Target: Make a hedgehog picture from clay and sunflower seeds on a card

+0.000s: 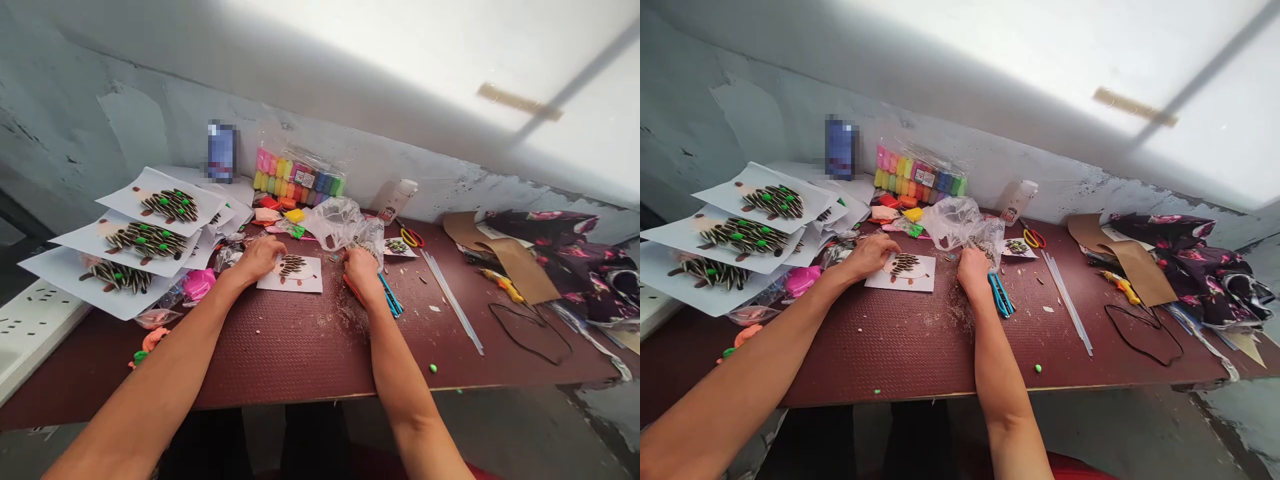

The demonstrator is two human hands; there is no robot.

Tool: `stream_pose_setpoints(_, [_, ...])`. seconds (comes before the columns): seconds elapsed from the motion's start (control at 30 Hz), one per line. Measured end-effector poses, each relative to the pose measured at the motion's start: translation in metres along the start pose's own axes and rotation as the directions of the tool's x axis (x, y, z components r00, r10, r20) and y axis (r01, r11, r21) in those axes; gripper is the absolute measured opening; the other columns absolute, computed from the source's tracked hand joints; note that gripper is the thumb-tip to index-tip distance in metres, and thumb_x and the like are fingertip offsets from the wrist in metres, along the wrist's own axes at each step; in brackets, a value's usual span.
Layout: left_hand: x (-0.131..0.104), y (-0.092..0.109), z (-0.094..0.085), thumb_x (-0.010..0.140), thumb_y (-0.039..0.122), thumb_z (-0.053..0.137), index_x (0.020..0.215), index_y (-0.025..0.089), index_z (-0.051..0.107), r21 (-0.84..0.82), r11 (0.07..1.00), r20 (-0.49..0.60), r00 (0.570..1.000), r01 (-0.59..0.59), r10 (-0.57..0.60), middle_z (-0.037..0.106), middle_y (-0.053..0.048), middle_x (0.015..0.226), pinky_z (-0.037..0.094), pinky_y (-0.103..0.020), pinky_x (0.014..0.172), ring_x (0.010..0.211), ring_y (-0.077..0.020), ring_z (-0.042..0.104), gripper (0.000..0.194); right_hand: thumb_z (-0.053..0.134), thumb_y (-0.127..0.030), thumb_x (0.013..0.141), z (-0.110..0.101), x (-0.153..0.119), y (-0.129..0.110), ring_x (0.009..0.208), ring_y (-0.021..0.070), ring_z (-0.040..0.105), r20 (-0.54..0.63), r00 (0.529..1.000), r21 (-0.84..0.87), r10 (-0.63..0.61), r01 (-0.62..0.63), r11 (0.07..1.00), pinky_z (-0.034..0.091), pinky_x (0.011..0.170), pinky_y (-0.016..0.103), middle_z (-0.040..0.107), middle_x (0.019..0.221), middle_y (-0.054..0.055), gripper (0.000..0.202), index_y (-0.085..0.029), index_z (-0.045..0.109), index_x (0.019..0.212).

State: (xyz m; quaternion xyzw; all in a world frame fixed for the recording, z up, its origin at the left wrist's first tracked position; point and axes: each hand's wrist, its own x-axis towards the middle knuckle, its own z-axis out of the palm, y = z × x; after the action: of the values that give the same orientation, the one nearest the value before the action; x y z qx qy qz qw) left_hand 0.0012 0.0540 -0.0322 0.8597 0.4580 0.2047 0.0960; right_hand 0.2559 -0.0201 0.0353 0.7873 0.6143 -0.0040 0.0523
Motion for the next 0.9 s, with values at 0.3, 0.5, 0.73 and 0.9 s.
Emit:
stream_pose_setpoints(0.3, [0.0, 0.0, -0.001, 0.085, 0.009, 0.048, 0.098, 0.02, 0.082, 0.005, 1.0, 0.009, 1.0, -0.01, 0.01, 0.072, -0.01, 0.092, 0.053, -0.035, 0.088, 0.095, -0.025, 0.068, 0.038, 0.052, -0.017, 0.098, 0.005, 0.002, 0.002, 0.116, 0.0274, 0.065, -0.029, 0.999, 0.007, -0.019, 0.019, 1.0, 0.047, 0.09, 0.03, 0.068, 0.125, 0.018, 0.027, -0.014, 0.07, 0.119])
stream_pose_setpoints(0.5, [0.0, 0.001, -0.002, 0.085, 0.011, 0.048, 0.1, 0.02, 0.081, 0.011, 1.0, 0.017, 1.0, -0.002, 0.002, 0.073, -0.01, 0.095, 0.053, -0.033, 0.086, 0.095, -0.0241, 0.068, 0.038, 0.045, -0.02, 0.101, -0.002, -0.002, -0.009, 0.099, 0.023, 0.067, -0.167, 0.983, 0.289, -0.073, 0.119, 0.95, 0.044, 0.083, 0.029, 0.075, 0.108, 0.013, 0.029, -0.013, 0.069, 0.114])
stream_pose_setpoints(0.73, [0.0, 0.0, -0.002, 0.084, 0.009, 0.051, 0.1, 0.021, 0.081, 0.004, 1.0, 0.024, 1.0, 0.001, -0.001, 0.072, -0.009, 0.093, 0.052, -0.033, 0.084, 0.092, -0.024, 0.067, 0.037, 0.057, -0.014, 0.084, 0.004, -0.007, -0.028, 0.073, 0.0122, 0.063, -0.113, 0.899, 0.77, -0.422, 0.348, 0.535, 0.046, 0.071, 0.023, 0.074, 0.083, 0.002, 0.022, -0.015, 0.075, 0.097])
stream_pose_setpoints(0.9, [0.001, 0.0, -0.003, 0.084, 0.01, 0.05, 0.1, 0.021, 0.081, -0.002, 1.0, 0.035, 0.999, 0.008, -0.008, 0.072, -0.01, 0.093, 0.052, -0.033, 0.083, 0.092, -0.0244, 0.066, 0.037, 0.054, -0.007, 0.082, 0.011, -0.006, -0.033, 0.067, 0.0083, 0.064, -0.08, 0.922, 0.845, -0.379, 0.264, 0.465, 0.047, 0.066, 0.019, 0.075, 0.081, 0.001, 0.019, -0.016, 0.07, 0.089])
